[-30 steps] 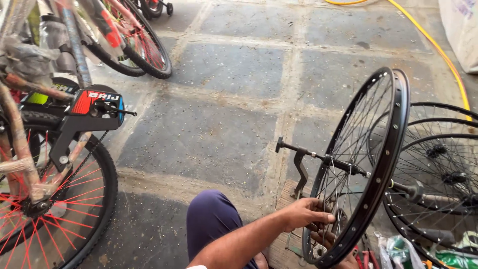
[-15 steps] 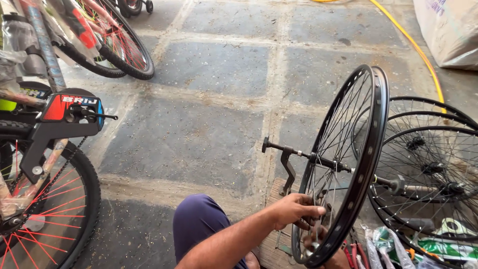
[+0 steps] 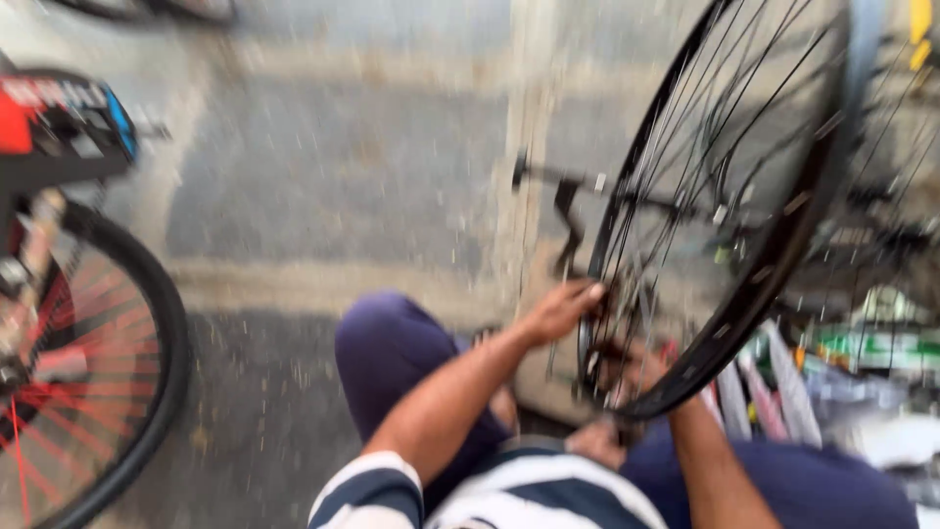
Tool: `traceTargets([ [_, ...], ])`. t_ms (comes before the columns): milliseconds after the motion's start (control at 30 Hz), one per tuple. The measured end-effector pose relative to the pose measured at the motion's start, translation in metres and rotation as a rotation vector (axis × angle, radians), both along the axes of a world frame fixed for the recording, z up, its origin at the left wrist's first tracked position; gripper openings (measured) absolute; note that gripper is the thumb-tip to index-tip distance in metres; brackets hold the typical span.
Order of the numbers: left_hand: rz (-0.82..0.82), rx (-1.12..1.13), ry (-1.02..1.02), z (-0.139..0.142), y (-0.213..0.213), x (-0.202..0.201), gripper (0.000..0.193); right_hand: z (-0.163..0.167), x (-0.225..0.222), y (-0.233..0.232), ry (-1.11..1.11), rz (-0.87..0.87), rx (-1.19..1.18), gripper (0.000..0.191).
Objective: The person sits on the floor and uses pliers to adjust the spokes of a bicycle wheel mounted on a truing stand. They repeatedly rotate the wheel and tighten or loosen individual spokes to true the wheel.
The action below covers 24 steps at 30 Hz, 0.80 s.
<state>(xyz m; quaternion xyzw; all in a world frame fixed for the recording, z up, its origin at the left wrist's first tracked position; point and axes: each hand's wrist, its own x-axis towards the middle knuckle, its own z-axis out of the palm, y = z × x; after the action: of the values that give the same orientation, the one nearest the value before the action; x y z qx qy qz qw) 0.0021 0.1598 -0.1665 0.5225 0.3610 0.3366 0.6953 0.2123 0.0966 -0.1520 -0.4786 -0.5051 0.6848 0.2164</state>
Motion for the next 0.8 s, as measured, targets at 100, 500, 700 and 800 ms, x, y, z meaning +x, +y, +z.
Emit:
traceTargets([
  [100,0.049,0.224,0.077,-0.021,-0.011,0.003,0.048,-0.014,-0.002,-0.013,-0.095,-0.057,0.11,0.043],
  [500,0.048,0.176,0.226,-0.012,-0.021,-0.006,0.025,0.004,-0.019,-0.029,-0.345,-0.213,0.146,0.033],
  [700,0.033,0.224,0.183,-0.01,-0.021,-0.008,0.023,0.007,-0.027,-0.026,-0.316,-0.165,0.116,0.036],
  [800,0.025,0.203,0.219,-0.01,-0.022,-0.007,0.024,0.01,-0.034,-0.025,-0.291,-0.176,0.05,0.035],
])
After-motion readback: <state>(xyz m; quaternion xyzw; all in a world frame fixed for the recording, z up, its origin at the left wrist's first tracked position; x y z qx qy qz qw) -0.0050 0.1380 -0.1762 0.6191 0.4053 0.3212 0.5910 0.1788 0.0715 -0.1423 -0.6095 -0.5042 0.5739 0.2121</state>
